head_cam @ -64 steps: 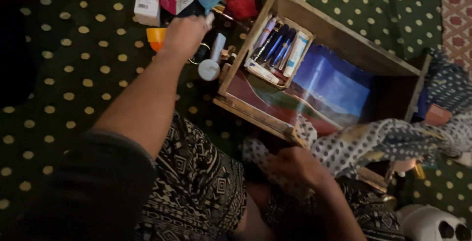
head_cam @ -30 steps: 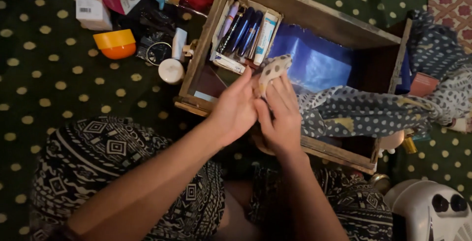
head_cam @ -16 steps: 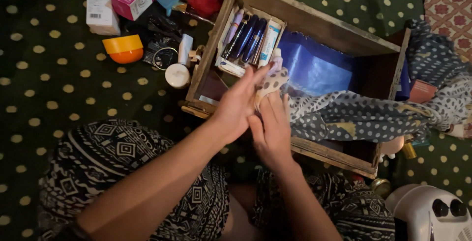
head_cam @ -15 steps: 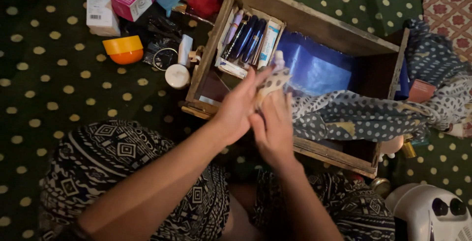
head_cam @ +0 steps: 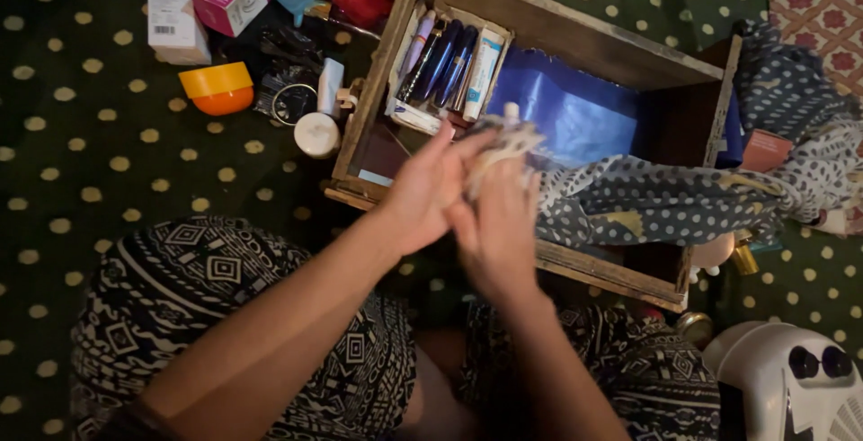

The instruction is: Cleaning and organizing various skincare products by wiping them with a cloth and placing them into a wooden storage box.

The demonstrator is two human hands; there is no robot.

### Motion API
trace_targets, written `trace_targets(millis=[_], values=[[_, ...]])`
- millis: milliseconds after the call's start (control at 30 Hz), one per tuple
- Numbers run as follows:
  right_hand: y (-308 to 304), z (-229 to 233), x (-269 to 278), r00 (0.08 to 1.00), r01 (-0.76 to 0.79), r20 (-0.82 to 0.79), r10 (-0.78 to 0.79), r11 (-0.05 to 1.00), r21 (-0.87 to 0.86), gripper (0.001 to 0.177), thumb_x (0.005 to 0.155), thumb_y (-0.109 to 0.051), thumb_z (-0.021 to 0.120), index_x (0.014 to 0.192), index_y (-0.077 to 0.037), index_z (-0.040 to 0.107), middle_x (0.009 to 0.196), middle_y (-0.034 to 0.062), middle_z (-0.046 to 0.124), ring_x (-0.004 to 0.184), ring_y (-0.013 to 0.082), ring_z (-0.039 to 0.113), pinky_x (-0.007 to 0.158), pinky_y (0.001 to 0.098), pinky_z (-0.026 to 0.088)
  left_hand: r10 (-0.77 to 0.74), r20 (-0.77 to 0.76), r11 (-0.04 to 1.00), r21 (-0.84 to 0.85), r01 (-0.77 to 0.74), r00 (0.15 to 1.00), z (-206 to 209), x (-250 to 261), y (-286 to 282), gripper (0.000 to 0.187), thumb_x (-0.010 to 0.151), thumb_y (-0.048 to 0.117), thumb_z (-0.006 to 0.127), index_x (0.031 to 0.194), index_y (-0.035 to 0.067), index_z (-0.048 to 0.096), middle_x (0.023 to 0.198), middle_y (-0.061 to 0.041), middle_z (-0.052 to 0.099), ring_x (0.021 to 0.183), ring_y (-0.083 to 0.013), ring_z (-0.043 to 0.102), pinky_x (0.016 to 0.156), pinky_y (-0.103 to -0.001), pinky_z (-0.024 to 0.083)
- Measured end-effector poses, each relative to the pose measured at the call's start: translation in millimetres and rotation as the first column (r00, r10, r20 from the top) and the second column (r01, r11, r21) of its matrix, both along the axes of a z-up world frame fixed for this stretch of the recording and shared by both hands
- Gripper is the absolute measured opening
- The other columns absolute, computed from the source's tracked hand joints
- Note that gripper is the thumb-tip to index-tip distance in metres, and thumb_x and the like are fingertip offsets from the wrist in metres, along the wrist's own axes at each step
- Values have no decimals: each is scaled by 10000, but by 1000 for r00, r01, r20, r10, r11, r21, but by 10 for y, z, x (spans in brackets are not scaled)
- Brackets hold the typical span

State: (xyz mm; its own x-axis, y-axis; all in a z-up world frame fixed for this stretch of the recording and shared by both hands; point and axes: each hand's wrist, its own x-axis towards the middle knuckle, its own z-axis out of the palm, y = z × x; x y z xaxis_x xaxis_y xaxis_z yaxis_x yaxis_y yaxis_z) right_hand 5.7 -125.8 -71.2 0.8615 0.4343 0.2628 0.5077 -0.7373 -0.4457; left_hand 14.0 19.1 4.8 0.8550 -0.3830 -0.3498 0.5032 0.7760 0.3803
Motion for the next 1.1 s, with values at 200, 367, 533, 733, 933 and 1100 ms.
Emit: trace_targets(millis=[200,367,533,733,933,1100], values=[[41,100,-94,999,-32,-19,31,999,-31,680,1048,-456,493,1492,53,418,1561,322,386,1497,491,277,1173,714,131,-90,-18,995,29,91,996,-217,-14,-10,766,968,679,425,1482,122,529,1382,-120,633,1244,-245,630,1050,-398,521],[43,117,-117,998,7,-56,-6,1000,11,688,1039,-439,510,1511,53,411,1591,324,350,1518,465,242,1185,703,98,-33,-36,998,45,35,999,-92,41,116,759,964,659,432,1457,92,542,1381,-116,615,1279,-276,593,1092,-411,481],[-29,133,-67,999,33,-6,-33,999,14,656,1030,-422,555,1488,38,463,1580,278,396,1504,425,295,1200,667,139,-59,-66,997,50,62,996,-112,41,-10,733,970,677,427,1443,135,568,1349,-59,648,1235,-221,621,1077,-387,499],[1,155,-119,993,35,110,-43,997,72,556,1027,-380,633,1407,24,592,1472,231,553,1430,405,446,1217,638,188,-7,-47,998,68,10,999,-47,46,108,741,961,641,460,1465,102,520,1338,-33,585,1207,-208,596,1049,-340,473],[-32,13,-77,964,64,252,-80,995,74,419,991,-253,684,1319,8,677,1341,214,673,1317,356,593,1145,578,368,-61,-1,995,82,61,998,-135,54,51,738,972,681,447,1451,129,552,1346,-65,632,1153,-206,644,974,-325,523],[-69,50,28,968,45,240,-79,988,145,422,1015,-250,661,1342,16,663,1377,251,639,1345,376,558,1186,590,307,-56,-38,996,65,59,998,-137,34,-11,711,992,643,427,1497,150,508,1385,-77,610,1151,-224,649,971,-344,532]])
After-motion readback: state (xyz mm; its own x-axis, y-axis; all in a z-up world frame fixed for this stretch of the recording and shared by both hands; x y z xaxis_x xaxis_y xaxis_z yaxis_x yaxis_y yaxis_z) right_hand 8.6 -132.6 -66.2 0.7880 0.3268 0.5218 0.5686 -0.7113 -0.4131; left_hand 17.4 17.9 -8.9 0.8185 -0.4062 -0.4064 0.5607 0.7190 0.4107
